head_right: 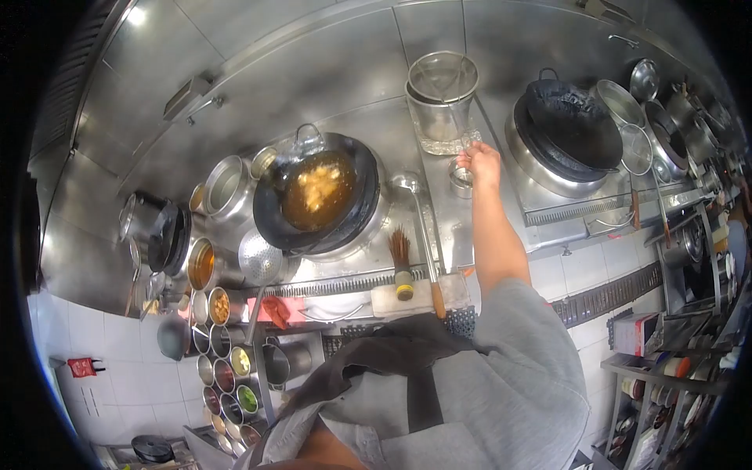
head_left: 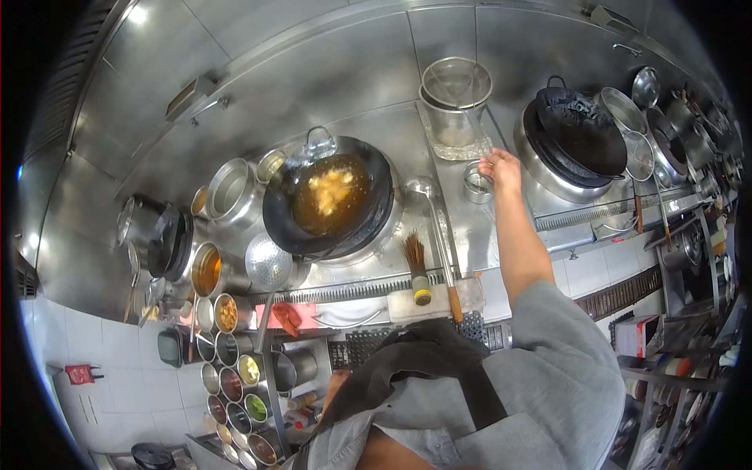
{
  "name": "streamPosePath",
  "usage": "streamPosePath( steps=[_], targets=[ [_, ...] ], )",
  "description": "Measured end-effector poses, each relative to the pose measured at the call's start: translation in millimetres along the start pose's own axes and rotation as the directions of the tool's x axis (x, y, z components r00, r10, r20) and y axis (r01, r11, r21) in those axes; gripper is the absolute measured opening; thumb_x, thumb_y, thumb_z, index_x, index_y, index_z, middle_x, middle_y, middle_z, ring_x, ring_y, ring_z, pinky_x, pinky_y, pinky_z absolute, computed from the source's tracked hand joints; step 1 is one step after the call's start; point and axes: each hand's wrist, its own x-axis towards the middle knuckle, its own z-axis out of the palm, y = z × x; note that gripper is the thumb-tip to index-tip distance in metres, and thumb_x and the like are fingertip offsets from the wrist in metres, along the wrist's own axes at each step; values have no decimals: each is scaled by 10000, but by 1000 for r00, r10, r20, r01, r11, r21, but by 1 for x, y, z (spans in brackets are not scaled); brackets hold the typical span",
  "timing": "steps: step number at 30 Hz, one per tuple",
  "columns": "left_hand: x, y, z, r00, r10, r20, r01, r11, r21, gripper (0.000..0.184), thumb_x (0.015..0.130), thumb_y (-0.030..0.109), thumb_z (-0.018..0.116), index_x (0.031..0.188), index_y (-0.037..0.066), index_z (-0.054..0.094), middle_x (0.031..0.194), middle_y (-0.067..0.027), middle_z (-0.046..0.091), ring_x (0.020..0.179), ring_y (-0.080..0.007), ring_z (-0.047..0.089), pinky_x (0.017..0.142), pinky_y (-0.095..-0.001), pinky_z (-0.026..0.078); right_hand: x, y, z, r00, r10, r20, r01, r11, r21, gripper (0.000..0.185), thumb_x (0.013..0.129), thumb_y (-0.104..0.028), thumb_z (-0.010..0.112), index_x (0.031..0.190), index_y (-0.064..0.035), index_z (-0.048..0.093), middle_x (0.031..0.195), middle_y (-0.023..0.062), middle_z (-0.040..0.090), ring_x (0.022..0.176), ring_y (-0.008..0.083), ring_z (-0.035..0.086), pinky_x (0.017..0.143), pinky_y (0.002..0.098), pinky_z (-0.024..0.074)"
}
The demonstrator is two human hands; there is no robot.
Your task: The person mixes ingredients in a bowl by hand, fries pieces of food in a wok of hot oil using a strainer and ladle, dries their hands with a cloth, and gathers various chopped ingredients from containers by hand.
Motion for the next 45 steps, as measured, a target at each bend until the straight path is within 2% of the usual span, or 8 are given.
streamPosePath(
  steps=[11,16,22,26,28,33,43,45],
  targets=[
    [20,-35,-27,985,10,174,-3,999,-42,158,704,204,567,799,89,621,856,-108,634,789,-319,600,706,-408,498,-55,-37,-72,954,-75,-289,-13,957,-289,374,863,-313,546,1005,31,586,719,102,621,492,168,594,417,257,471],
    [39,-60,-34,959,57,277,-65,998,18,170,704,209,577,811,87,626,851,-112,632,777,-322,598,700,-409,495,-178,83,-205,894,-414,-173,35,448,-893,275,848,-243,526,775,11,603,582,157,594,535,301,611,529,394,484],
    [89,-69,-53,904,163,395,-210,975,79,184,703,215,589,825,84,632,846,-116,629,762,-325,596,694,-410,492,-515,221,-294,886,278,-372,-257,-374,-891,133,735,-157,554,763,-78,657,820,139,645,747,286,623,680,376,499],
    [151,-67,-69,819,292,493,-341,940,9,194,702,219,597,834,82,635,842,-119,627,752,-327,595,690,-411,490,-596,216,-254,814,481,-326,-239,-234,-942,250,801,-253,490,881,-85,657,888,179,638,829,338,614,736,429,488],
    [147,-18,-97,476,566,673,-876,369,310,253,582,134,636,827,74,619,865,-153,626,861,-323,606,694,-418,499,-604,214,-266,879,397,-266,-278,-28,-960,304,824,-296,473,925,-62,640,908,212,625,858,385,601,761,459,476],
    [160,-17,-55,907,345,241,-373,924,80,258,673,265,588,855,97,659,952,-126,639,874,-328,607,729,-398,493,-494,207,-255,962,106,-253,-256,16,-966,211,786,-226,595,854,-33,647,667,169,638,587,256,636,609,362,501],
    [57,-61,-66,994,52,92,-81,933,351,241,760,262,505,826,81,649,929,-153,635,889,-309,606,788,-417,478,-196,151,-155,979,-198,-49,52,473,-880,230,870,-211,517,955,-16,604,622,101,599,444,160,561,388,284,422],
    [12,-65,-67,955,-287,73,293,952,-85,243,782,247,483,784,73,654,877,-167,636,855,-308,615,759,-427,486,-130,159,-151,981,-186,-50,47,484,-874,265,835,-186,539,1026,-7,579,759,127,613,487,161,560,403,292,438]
  ],
)
